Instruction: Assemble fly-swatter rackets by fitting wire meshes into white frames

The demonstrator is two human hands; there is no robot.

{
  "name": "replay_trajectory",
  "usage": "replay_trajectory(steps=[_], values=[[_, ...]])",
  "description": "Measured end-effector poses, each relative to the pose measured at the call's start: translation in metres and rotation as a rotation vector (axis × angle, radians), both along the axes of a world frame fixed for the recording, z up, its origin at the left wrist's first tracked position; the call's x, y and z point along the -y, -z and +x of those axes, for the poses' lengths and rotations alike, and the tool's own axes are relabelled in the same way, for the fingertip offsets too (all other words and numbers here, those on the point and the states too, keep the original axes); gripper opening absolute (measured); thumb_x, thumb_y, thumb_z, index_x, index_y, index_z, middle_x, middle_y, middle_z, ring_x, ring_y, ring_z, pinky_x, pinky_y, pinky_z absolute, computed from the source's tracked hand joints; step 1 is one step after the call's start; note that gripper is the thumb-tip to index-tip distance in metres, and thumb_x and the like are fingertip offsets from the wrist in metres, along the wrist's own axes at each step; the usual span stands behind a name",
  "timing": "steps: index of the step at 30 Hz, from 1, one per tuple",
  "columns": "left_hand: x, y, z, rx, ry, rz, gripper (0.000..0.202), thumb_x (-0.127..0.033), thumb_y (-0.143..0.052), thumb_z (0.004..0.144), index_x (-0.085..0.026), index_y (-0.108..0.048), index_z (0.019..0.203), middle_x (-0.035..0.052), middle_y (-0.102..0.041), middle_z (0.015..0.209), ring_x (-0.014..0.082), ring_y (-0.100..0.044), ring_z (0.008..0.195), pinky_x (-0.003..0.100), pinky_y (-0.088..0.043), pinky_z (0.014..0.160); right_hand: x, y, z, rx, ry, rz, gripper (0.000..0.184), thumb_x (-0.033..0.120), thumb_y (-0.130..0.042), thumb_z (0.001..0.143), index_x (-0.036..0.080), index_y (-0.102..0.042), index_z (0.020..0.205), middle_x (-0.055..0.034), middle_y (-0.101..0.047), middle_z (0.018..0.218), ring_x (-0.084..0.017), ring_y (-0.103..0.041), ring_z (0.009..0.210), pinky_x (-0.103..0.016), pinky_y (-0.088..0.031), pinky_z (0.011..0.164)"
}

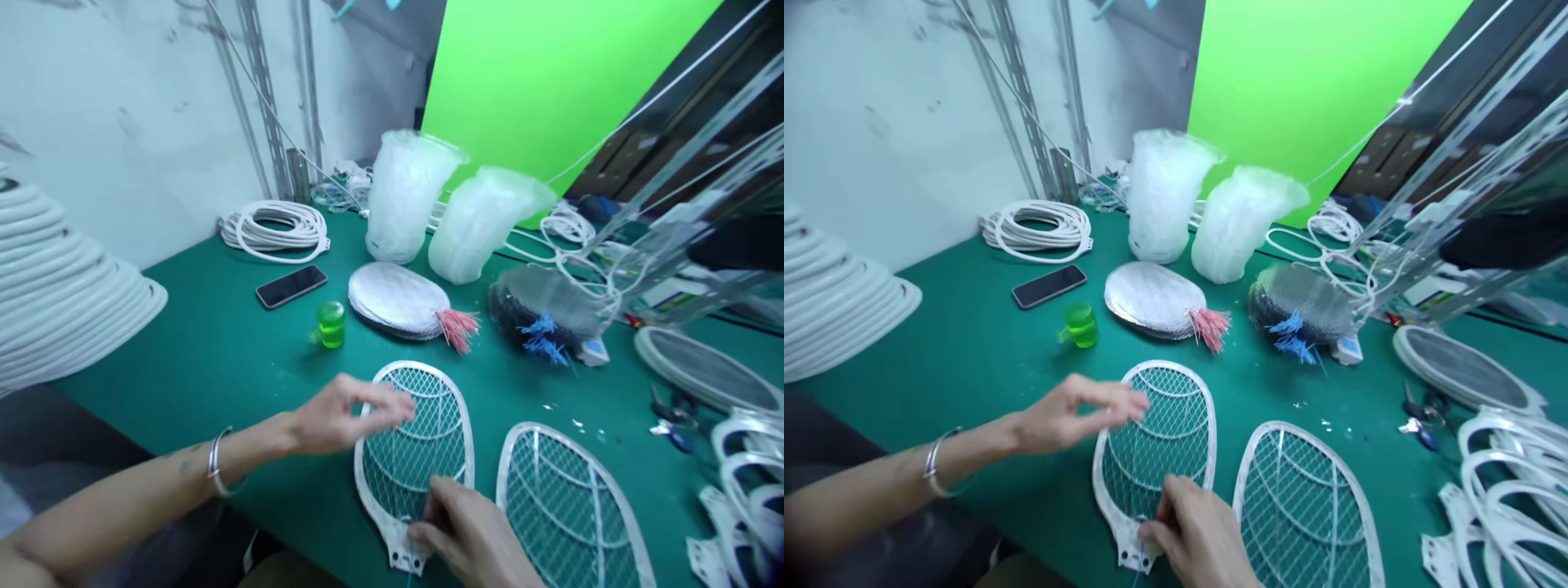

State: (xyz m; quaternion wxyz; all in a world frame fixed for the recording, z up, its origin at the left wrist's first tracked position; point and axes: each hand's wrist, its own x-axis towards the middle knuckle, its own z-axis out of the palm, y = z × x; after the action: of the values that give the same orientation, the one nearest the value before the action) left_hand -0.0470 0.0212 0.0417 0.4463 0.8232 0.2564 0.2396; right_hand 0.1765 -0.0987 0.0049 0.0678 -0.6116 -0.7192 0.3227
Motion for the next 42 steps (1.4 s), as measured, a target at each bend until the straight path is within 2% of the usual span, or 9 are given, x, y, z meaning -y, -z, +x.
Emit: replay_trajectory(steps=[4,7,10,15,25,30,35,38,42], values=[[-0.078,-0.020,0.054,-0.420,-0.448,0.263,0.039,-0.036,-0.037,0.099,-0.021,-0.060,0.126,0.0047,-0.057,0.136,0.0239,-0.045,0.132,0.040,-0.031,0.114,-0.038,-0.038,0.004,-0.028,-0.089,0.016,0.014,0.034,-0.067,0.083,0.026,-0.063,0.072,0.0049,-0.070,0.070,-0.013,-0.062,0.060,-0.021,-0.036,0.050],[-0.134,-0.007,0.089,-0.564,-0.593,0.262,0.050,-0.031,-0.035,0.097,-0.013,-0.042,0.143,0.0128,-0.028,0.156,0.0339,-0.013,0.146,0.055,-0.005,0.118,-0.101,-0.069,0.011,0.068,0.010,0.218,0.020,0.041,-0.056,0.090,0.028,-0.067,0.081,0.0034,-0.072,0.080,-0.015,-0.065,0.069,-0.023,-0.043,0.059],[-0.167,0.018,0.102,-0.670,-0.675,0.150,0.057,-0.037,-0.037,0.095,-0.015,-0.035,0.147,0.0152,-0.019,0.158,0.0419,-0.007,0.145,0.065,-0.004,0.112,-0.172,-0.082,0.016,0.234,0.159,0.348,0.024,0.040,-0.051,0.092,0.024,-0.068,0.090,-0.0045,-0.072,0.093,-0.022,-0.065,0.086,-0.032,-0.045,0.072],[-0.182,0.042,0.099,-0.753,-0.672,0.059,0.061,-0.045,-0.034,0.093,-0.023,-0.028,0.150,0.0139,-0.014,0.159,0.0418,-0.007,0.145,0.066,-0.006,0.111,-0.245,-0.071,0.014,0.439,0.234,0.234,0.018,0.036,-0.063,0.086,0.018,-0.068,0.086,-0.0083,-0.070,0.096,-0.025,-0.062,0.098,-0.044,-0.045,0.088],[-0.183,0.034,0.095,-0.667,-0.654,0.051,0.058,-0.044,-0.031,0.096,-0.018,-0.032,0.148,0.0184,-0.019,0.157,0.0444,-0.010,0.144,0.068,-0.011,0.108,-0.291,-0.069,0.034,0.232,0.300,-0.123,0.027,0.037,-0.060,0.090,0.016,-0.062,0.107,-0.0048,-0.064,0.106,-0.018,-0.063,0.088,-0.036,-0.055,0.075],[-0.160,0.021,0.087,-0.491,-0.625,0.275,0.075,-0.061,-0.038,0.091,-0.015,-0.027,0.149,0.0180,-0.015,0.158,0.0413,-0.007,0.145,0.058,-0.016,0.113,-0.295,-0.070,0.035,-0.075,0.426,-0.131,0.027,0.037,-0.059,0.091,0.016,-0.061,0.109,-0.0051,-0.064,0.105,-0.016,-0.063,0.084,-0.034,-0.055,0.071],[-0.140,0.013,0.074,-0.460,-0.712,0.599,0.044,-0.015,-0.048,0.090,-0.009,-0.054,0.133,0.0189,-0.051,0.140,0.0315,-0.042,0.135,0.046,-0.030,0.114,-0.266,-0.084,0.027,-0.460,0.559,-0.179,0.040,0.051,-0.053,0.091,0.013,-0.060,0.101,-0.0082,-0.068,0.094,-0.015,-0.067,0.073,-0.030,-0.056,0.065],[-0.124,0.000,0.063,-0.377,-0.661,0.731,0.048,-0.003,-0.033,0.092,-0.011,-0.051,0.136,0.0138,-0.051,0.141,0.0245,-0.044,0.134,0.044,-0.029,0.116,-0.216,-0.092,0.018,-0.724,0.601,-0.210,0.057,0.064,-0.049,0.086,0.012,-0.057,0.110,-0.0147,-0.070,0.103,-0.021,-0.071,0.086,-0.032,-0.058,0.074],[-0.062,-0.007,0.042,-0.155,-0.311,1.104,0.040,-0.007,-0.039,0.096,-0.013,-0.054,0.132,0.0100,-0.051,0.142,0.0276,-0.032,0.141,0.052,-0.027,0.117,-0.108,-0.086,-0.004,-1.149,0.750,-0.132,0.057,0.041,-0.077,0.072,0.016,-0.058,0.120,-0.0113,-0.069,0.115,-0.023,-0.067,0.104,-0.030,-0.055,0.086]])
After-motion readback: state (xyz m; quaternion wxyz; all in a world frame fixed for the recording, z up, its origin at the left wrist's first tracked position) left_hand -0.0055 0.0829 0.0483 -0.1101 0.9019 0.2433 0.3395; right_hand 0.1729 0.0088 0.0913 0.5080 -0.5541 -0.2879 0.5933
